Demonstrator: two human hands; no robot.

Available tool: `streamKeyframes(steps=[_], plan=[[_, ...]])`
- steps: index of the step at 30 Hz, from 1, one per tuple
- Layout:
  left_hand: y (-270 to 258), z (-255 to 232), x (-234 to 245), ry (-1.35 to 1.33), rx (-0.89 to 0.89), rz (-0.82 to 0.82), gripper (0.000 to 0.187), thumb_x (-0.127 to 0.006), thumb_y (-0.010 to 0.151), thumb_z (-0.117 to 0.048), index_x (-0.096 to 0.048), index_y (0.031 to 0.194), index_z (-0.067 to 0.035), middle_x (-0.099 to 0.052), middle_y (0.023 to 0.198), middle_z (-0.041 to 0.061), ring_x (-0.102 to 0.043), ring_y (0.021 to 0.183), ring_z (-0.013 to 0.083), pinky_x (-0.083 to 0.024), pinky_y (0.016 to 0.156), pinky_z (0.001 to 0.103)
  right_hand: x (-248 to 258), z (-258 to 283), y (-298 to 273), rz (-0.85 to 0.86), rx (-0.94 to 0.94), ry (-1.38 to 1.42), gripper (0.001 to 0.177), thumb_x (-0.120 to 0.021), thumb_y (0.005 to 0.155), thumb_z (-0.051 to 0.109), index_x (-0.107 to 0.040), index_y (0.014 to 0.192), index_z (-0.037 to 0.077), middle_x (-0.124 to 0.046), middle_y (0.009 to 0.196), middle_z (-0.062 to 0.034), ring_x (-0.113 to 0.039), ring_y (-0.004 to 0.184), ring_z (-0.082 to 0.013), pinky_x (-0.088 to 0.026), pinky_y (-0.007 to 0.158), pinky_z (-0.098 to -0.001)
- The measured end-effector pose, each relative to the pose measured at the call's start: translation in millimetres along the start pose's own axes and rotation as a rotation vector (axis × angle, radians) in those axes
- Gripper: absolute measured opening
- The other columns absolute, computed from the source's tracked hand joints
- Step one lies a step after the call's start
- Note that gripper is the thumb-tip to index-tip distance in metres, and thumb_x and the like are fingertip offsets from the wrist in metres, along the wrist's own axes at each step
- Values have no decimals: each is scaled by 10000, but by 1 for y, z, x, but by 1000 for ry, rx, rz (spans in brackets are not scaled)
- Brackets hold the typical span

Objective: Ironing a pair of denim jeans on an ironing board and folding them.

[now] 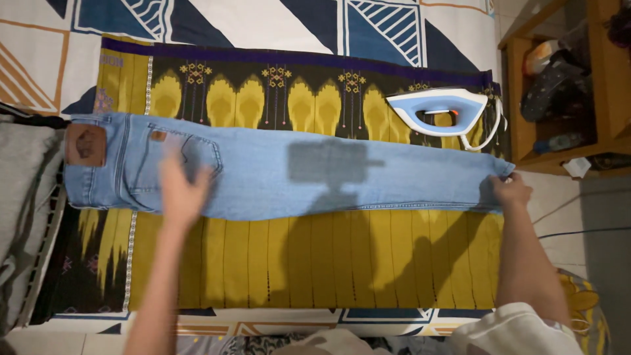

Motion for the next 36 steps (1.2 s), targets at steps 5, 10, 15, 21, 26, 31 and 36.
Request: streamKeyframes(steps=[5,10,15,21,26,31,36], plan=[[-69,-88,-35,334,-450,285,678,-814,701,-222,-597,1334,-119,-535,1453,131,-471,1356,310,-257,1180,580,19,10,2,-157,15,-221,454,-711,937,450,-653,1191,78,-666,1149,-314,-634,1045,-527,-492,859,-600],[-75,-56,-47,557,-445,295,704,-821,689,-169,-598,1357,-165,-562,1451,58,-479,1370,265,-273,1214,560,61,57,-27,-121,40,-255,431,-553,1103,450,-538,1280,58,-697,1090,-327,-646,1002,-542,-489,823,-625],[-76,-55,-43,553,-455,209,731,-830,691,-156,-584,1379,-146,-575,1436,56,-487,1383,278,-271,1229,567,8,-17,-1,-55,44,-147,587,-558,1067,531,-603,1290,-10,-669,1154,-340,-628,1088,-526,-479,917,-570],[-103,12,-31,533,128,-298,866,-766,696,-84,-474,1510,-34,-409,1536,185,-375,1418,437,-204,1198,625,-8,-29,-28,27,-45,-9,699,-577,1025,613,-669,1307,-21,-672,1239,-329,-604,1201,-499,-451,1048,-507],[-102,7,-15,197,353,-515,752,-783,842,-97,-446,1505,17,-344,1535,275,-353,1403,495,-246,1181,609,10,-29,-33,65,-130,67,694,-786,833,487,-680,1269,-43,-705,1177,-266,-670,1066,-394,-503,937,-448],[-88,7,-8,161,243,-407,740,-724,800,24,-465,1493,-3,-367,1567,289,-360,1440,508,-288,1230,561,36,-16,-20,63,64,291,598,-843,883,326,-659,1256,-103,-739,1080,-238,-693,899,-277,-544,760,-382],[-84,-18,4,348,111,-18,934,-657,653,158,-475,1526,-119,-236,1627,373,-418,1382,546,-403,1147,528,79,9,-28,115,14,320,500,-828,945,213,-659,1288,-110,-713,1080,-206,-690,885,-262,-553,747,-399]])
Point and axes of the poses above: each hand's wrist, its own y-axis towards the middle knuckle, its own x-axis out of the back of the hand, z = x × y, the point moved 6 cm from there along y, towards the middle knuckle
